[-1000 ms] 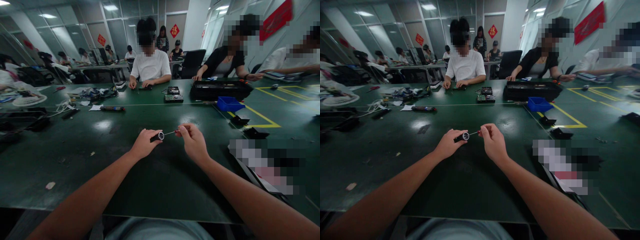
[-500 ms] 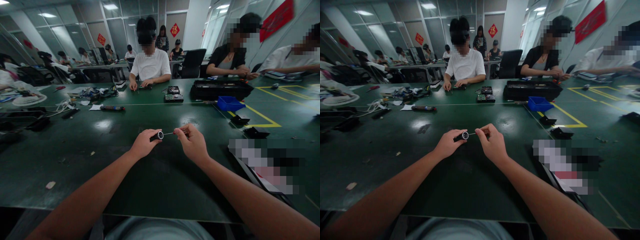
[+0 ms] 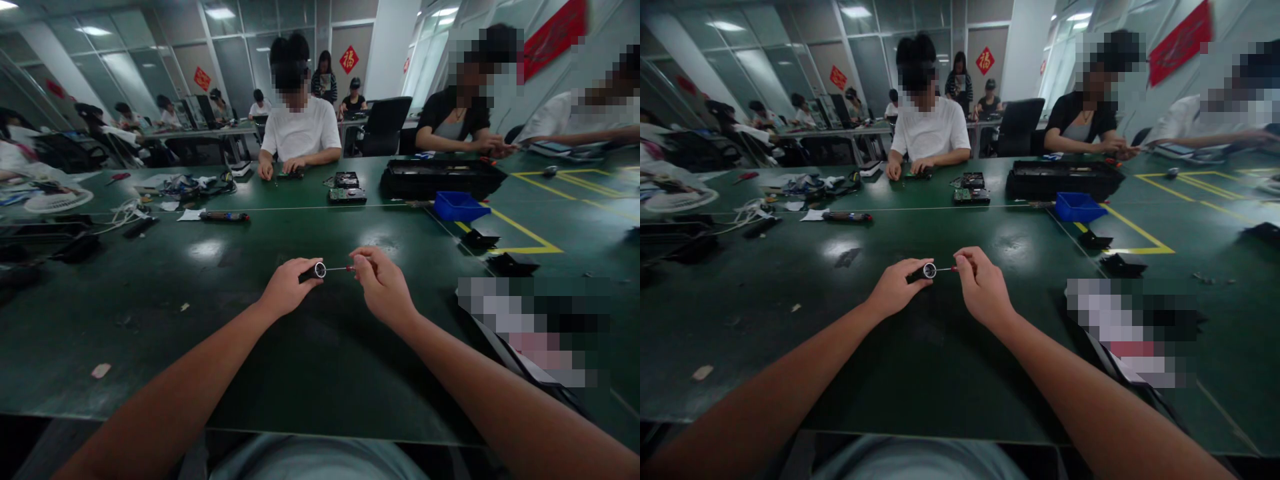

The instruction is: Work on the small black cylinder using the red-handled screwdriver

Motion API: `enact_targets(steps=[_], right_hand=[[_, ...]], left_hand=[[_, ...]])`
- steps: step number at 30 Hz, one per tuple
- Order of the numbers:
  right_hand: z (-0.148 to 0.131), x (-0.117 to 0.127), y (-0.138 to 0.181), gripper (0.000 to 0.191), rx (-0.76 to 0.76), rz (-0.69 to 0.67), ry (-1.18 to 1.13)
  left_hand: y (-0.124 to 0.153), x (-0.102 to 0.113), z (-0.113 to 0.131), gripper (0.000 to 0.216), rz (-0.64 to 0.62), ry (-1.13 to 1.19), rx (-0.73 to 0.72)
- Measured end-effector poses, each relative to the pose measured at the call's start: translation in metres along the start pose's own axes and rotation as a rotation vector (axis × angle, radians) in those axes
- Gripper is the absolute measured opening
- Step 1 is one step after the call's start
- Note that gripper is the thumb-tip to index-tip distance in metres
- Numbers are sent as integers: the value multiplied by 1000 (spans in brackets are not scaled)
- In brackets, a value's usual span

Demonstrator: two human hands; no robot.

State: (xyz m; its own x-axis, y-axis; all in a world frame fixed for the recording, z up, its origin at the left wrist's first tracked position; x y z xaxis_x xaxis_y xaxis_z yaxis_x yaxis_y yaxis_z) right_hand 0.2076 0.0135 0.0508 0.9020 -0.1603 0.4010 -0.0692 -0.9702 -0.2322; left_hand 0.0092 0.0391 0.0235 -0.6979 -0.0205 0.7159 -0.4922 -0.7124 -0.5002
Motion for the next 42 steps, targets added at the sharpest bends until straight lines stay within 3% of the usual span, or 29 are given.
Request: enact_targets(steps=[6,11,16,22,31,37,42], right_hand=[[14,-2,-3,14,-81,12,-263],[23,-6,-11,25,-222,6,-569],[31,-11,-18,27,-391,-129,-717],[32,-4,-17,25,-294,26,-599],[23,-5,-14,25,-154,5,-441],[21,-3,-12,26,-141,16,-380],[8,6,-8,37,-151,57,-82]], left_hand=[[0,2,-1,44,28,2,11],[-1,3,6,43,29,12,-94],[-5,11,10,42,26,-57,-134],[-3,9,2,42,-5,-90,-46],[-3,4,6,42,-21,-70,-56],[-3,4,7,42,-36,-68,-52],[-1,3,5,43,-39,-73,-31]])
Point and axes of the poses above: each hand's wrist, its own y-axis away from the middle knuckle, its own x-axis out of the back of the hand, z = x × y, the point moved 5 cm from there along -y, towards the middle knuckle, and after that the axes turned 13 degrees about -x, right-handed, at the moved point
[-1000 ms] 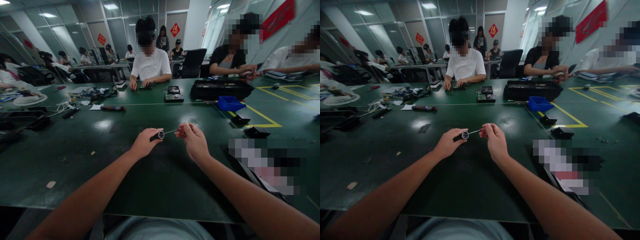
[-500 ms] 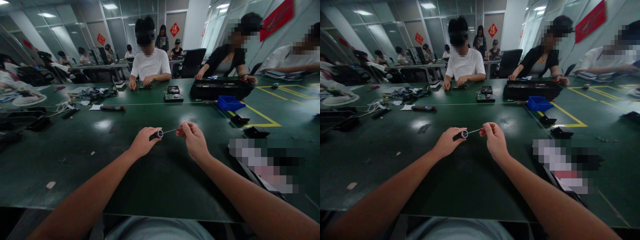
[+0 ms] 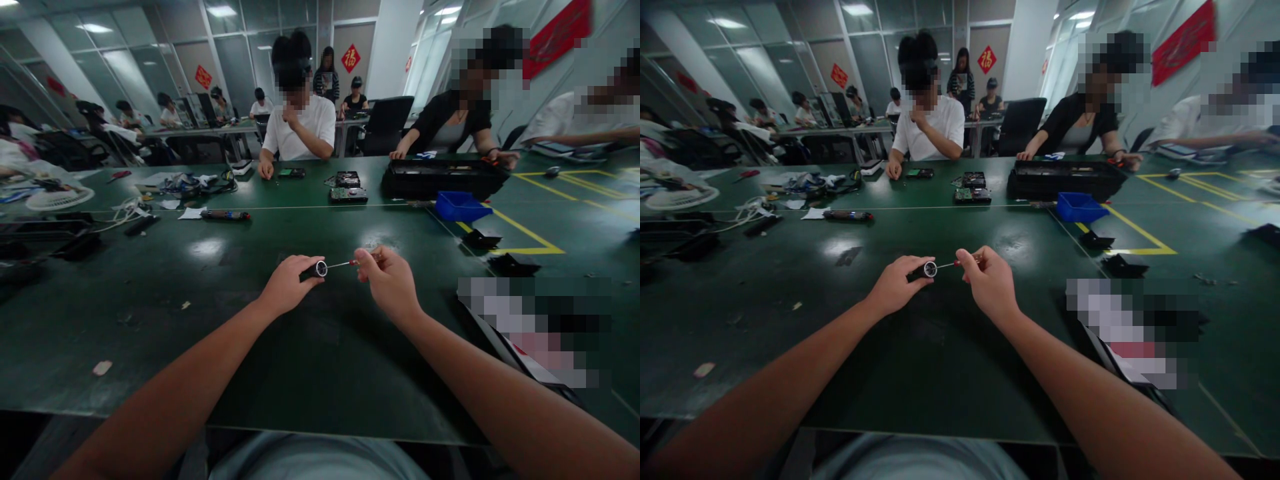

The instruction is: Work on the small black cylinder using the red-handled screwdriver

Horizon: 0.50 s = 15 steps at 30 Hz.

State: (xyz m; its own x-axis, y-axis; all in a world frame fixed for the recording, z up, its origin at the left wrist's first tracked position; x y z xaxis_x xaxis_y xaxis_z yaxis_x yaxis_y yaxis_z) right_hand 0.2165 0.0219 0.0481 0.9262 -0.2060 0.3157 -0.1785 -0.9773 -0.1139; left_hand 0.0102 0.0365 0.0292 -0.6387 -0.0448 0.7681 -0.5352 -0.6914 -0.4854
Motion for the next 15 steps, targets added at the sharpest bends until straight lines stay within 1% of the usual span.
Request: enact_targets(steps=[2,4,11,13,15], right_hand=[[-5,3,2,39,4,37,83],[-9,4,5,37,31,50,120],[-12,-2,8,12,151,-40,82],[-11,-4,9,10,155,-66,77],[-11,-4,9,15,148,-83,84]], left_hand=[[0,0,-1,43,1,-7,6],[0,0,-1,42,-6,-10,10],[2,-2,-5,42,-15,-4,5],[2,-3,-6,42,-21,-1,7],[2,-3,-6,41,-23,3,9]])
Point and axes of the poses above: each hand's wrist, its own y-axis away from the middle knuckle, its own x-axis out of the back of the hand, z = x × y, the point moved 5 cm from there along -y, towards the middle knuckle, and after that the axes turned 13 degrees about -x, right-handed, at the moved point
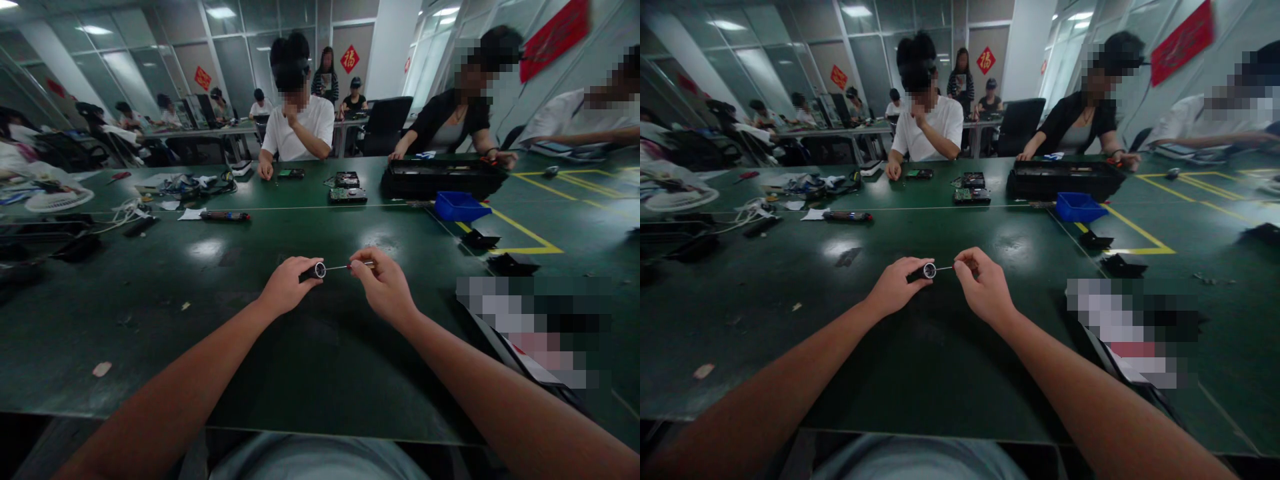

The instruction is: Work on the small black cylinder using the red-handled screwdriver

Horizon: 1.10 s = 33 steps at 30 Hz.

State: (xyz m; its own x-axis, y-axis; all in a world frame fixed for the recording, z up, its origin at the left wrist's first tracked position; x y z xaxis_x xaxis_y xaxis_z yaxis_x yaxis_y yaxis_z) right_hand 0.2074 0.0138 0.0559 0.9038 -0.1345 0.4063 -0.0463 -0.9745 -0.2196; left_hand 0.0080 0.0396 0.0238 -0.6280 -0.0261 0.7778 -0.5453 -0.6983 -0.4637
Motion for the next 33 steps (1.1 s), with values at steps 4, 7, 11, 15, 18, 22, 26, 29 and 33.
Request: enact_targets(steps=[4,7,11,15,18,22,26,29,33], right_hand=[[4,-2,-1,34,-34,-2,43],[5,-3,-1,25,-25,0,25],[5,-3,0,20,-30,-29,-37],[7,-4,-1,26,-44,-49,-43],[12,-5,-2,20,-66,-32,-74],[16,-5,-3,22,-90,-12,-202],[10,-5,-3,22,-87,-50,-165],[7,-5,-3,32,-63,-42,-101],[12,-6,-4,20,-73,-39,-171]], left_hand=[[-1,1,1,41,5,0,9],[-1,1,1,42,0,3,8],[0,1,0,42,10,3,12],[0,0,-1,42,4,12,9],[0,0,-1,42,-1,17,17],[0,2,-1,42,5,20,31],[0,1,-2,43,7,17,28],[-1,0,-1,41,-1,18,16],[-1,0,-1,41,8,31,33]])
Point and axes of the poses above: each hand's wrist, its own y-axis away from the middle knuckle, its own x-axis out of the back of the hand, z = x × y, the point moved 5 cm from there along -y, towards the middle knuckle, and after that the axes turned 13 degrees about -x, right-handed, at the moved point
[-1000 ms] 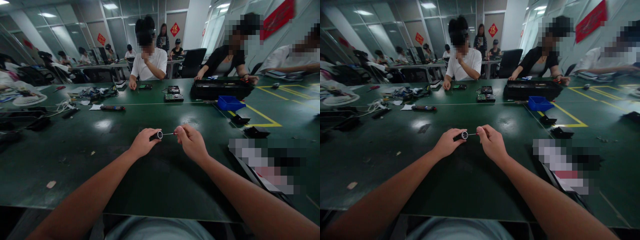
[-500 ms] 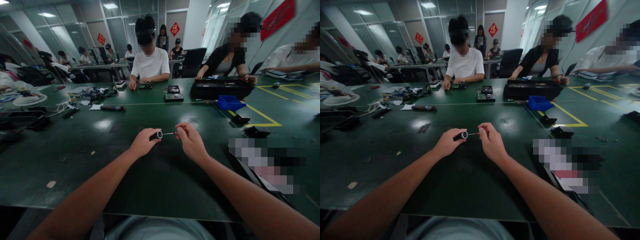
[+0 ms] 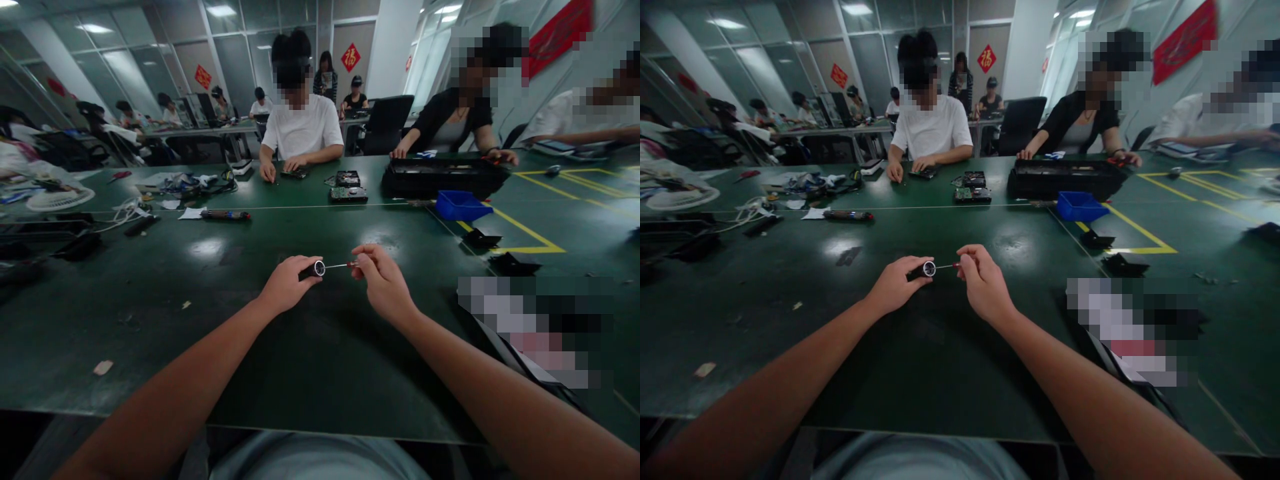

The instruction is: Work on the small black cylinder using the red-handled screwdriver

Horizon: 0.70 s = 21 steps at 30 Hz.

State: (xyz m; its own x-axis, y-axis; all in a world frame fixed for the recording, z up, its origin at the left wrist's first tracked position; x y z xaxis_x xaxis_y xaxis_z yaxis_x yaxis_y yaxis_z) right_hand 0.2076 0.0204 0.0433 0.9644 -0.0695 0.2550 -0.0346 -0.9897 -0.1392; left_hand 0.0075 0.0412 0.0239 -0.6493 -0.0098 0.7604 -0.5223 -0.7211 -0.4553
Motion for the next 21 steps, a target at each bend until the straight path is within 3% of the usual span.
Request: enact_targets(steps=[4,8,11,15,21], right_hand=[[4,-1,1,16,-10,-16,-120],[0,-1,2,35,13,-5,-27],[1,-2,1,31,-20,-18,17],[6,-2,-3,14,-53,4,-130],[14,-3,-7,24,-123,10,-355]], left_hand=[[0,1,0,42,2,-9,10],[0,0,1,39,-20,-6,1],[0,0,1,40,-17,3,-4],[0,1,-1,41,-10,16,21],[0,-1,-1,43,35,31,-6]])
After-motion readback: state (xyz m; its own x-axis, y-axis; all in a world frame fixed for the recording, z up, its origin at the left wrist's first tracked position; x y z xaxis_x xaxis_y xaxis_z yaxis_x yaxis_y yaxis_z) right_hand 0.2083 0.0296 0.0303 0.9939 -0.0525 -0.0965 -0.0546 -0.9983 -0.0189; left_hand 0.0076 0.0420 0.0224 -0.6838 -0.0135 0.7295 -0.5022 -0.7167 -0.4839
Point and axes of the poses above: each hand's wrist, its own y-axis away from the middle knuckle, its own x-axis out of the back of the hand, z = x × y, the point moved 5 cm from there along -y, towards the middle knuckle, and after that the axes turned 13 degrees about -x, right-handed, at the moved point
